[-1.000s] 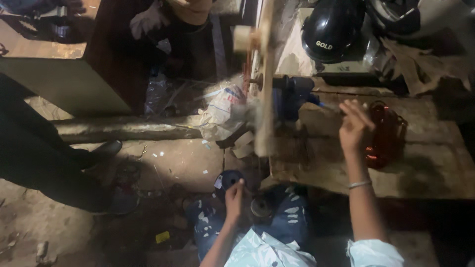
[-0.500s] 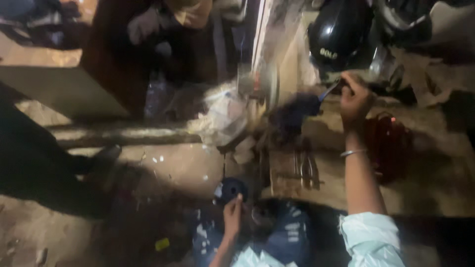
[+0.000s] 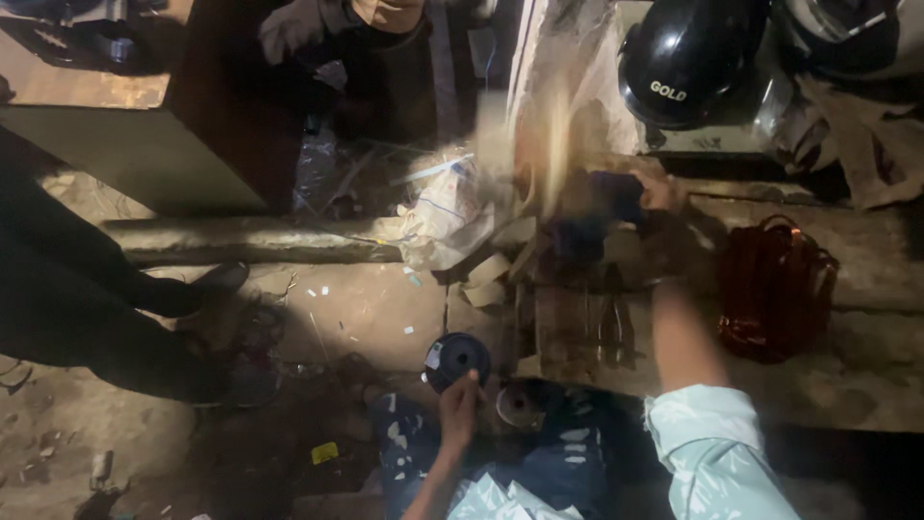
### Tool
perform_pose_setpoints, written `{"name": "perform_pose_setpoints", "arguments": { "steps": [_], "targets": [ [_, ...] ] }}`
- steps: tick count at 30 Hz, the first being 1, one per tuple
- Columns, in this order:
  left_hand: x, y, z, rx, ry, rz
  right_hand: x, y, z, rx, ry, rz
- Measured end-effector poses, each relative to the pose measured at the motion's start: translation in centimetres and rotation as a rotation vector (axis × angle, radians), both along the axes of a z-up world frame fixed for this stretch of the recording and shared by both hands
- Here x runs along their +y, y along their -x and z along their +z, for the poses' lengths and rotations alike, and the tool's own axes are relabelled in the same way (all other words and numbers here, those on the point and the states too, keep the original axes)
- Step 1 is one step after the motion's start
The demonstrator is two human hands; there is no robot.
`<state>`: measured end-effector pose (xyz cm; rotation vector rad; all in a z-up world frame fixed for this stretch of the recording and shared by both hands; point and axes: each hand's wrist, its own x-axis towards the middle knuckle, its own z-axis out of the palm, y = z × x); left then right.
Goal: The person winds copper wire onto a plastic spool using a hand-cranked winding machine, then removes the finished coil and twists the ends of the wire.
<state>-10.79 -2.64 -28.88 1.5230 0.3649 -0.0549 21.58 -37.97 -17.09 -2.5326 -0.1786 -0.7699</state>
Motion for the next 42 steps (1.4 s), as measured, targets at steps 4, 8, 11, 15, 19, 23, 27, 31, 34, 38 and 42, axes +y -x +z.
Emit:
{"name": "perform_pose_setpoints", "arguments": {
  "steps": [4, 8, 11, 15, 19, 23, 27, 31, 34, 38, 42],
  "targets": [
    [-0.5, 0.1, -1.6, -0.012, 0.084, 0.013, 1.5, 4.0, -0.6, 0.083, 0.008, -0.017],
    [-0.5, 0.3, -3.1, -0.054, 0.061, -0.014, 3.3, 8.3, -0.2, 0.120, -0.011, 0.013],
    [-1.0, 0.1, -2.2, -0.072, 0.124, 0.035, 2.9, 11.2, -0.8, 0.151, -0.033, 0.019],
    [-0.6, 0.3, 0.8, -0.218, 0.093, -0.026, 0.6, 14.9, -2.6, 0.242, -0.049, -0.072],
    [-0.5, 0.6, 3.2, -0.053, 0.177, -0.043, 0.0, 17.8, -0.2, 0.216, -0.012, -0.109],
    [-0.7, 0.4, 3.0, -0.064, 0.145, -0.057, 0.5, 19.5, 6.0, -0.031, 0.196, -0.039],
    [-0.9, 0.7, 1.4, 0.016, 0.167, -0.036, 0.2, 19.1, 10.3, -0.087, 0.054, 0.061],
    [-0.8, 0.7, 0.0, -0.084, 0.140, -0.026, -1.6, 15.7, 11.3, -0.103, -0.168, 0.090],
    [-0.8, 0.8, -0.2, -0.043, 0.187, -0.034, -2.5, 12.1, 12.1, -0.120, -0.167, 0.117],
    [-0.6, 0.6, -0.1, -0.023, 0.209, -0.039, -1.6, 9.7, 13.7, -0.283, 0.022, 0.101],
    [-0.5, 0.8, -0.8, -0.017, 0.202, -0.047, -0.2, 6.6, 14.8, -0.241, -0.153, 0.152]
  ]
}}
